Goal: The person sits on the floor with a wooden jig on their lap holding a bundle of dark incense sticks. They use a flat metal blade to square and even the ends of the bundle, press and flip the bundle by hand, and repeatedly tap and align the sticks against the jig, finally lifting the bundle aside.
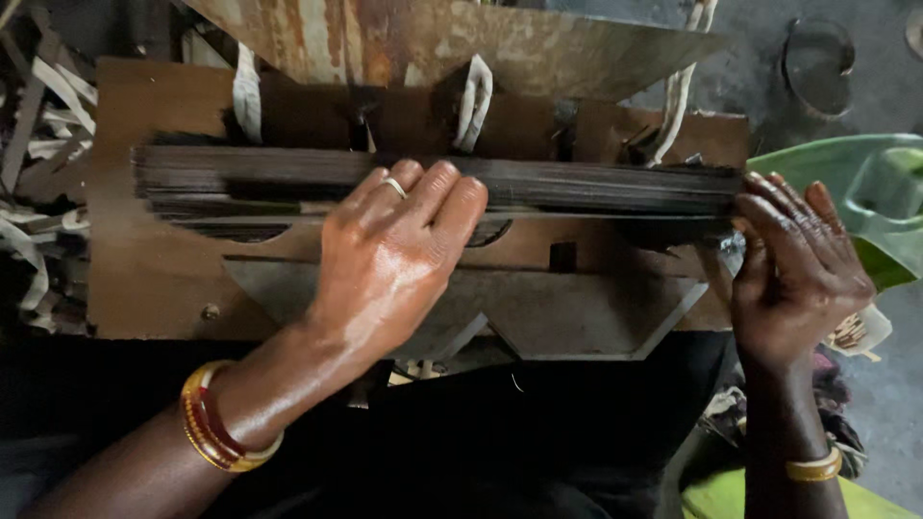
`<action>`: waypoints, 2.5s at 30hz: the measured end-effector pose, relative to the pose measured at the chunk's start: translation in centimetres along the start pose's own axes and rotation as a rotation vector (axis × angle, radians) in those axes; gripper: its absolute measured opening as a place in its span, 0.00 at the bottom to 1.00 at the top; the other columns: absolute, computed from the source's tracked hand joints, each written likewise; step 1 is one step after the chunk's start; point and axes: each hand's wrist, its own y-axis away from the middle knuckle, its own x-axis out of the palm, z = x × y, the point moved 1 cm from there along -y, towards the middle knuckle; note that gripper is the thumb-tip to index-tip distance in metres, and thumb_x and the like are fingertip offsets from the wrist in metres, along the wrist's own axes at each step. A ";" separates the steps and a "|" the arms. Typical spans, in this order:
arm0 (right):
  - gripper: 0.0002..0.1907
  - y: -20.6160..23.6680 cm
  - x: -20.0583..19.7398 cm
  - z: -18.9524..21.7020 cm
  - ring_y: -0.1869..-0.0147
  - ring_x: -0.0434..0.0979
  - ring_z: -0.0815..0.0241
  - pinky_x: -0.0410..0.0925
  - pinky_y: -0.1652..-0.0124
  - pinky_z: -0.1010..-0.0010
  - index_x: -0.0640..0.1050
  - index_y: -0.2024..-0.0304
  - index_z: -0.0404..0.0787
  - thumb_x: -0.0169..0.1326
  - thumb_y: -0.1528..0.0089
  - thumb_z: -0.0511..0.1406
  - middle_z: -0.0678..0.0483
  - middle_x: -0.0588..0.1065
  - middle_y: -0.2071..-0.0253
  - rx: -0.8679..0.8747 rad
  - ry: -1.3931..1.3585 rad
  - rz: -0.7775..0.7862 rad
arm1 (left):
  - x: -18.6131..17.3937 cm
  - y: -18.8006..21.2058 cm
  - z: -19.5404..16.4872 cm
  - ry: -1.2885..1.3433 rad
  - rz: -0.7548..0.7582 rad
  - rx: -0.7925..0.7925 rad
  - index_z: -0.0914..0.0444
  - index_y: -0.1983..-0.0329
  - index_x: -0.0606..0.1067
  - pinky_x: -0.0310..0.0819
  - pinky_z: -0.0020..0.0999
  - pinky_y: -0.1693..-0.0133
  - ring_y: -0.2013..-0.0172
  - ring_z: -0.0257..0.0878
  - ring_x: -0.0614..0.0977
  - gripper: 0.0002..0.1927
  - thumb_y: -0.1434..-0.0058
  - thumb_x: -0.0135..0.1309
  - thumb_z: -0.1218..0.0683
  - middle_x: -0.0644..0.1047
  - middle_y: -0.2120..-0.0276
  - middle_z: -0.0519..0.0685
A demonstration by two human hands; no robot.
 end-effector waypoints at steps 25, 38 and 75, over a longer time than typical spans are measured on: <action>0.19 12.2 0.0 -12.8 0.53 0.79 0.54 0.73 0.49 0.65 0.77 0.41 0.35 0.60 0.35 0.31 0.48 0.79 0.51 0.925 -1.451 -0.264 | -1.0 -1.7 1.3 0.043 0.165 -0.058 0.65 0.65 0.74 0.76 0.37 0.61 0.64 0.42 0.78 0.08 0.47 0.60 0.63 0.74 0.69 0.49; 0.06 4.0 4.2 3.6 0.60 0.83 0.61 0.77 0.58 0.72 0.81 0.64 0.36 0.65 0.40 0.24 0.49 0.81 0.63 0.432 -0.858 -0.077 | -1.6 -3.2 1.4 0.079 0.161 -0.081 0.64 0.68 0.72 0.74 0.39 0.63 0.65 0.43 0.78 0.08 0.48 0.59 0.61 0.73 0.71 0.50; 0.10 -7.7 1.8 4.4 0.55 0.83 0.59 0.77 0.51 0.70 0.79 0.54 0.32 0.62 0.37 0.27 0.51 0.81 0.59 0.312 -0.640 0.318 | -0.6 -0.9 2.3 0.076 0.114 0.025 0.63 0.64 0.73 0.75 0.39 0.56 0.58 0.45 0.79 0.08 0.46 0.58 0.59 0.72 0.65 0.50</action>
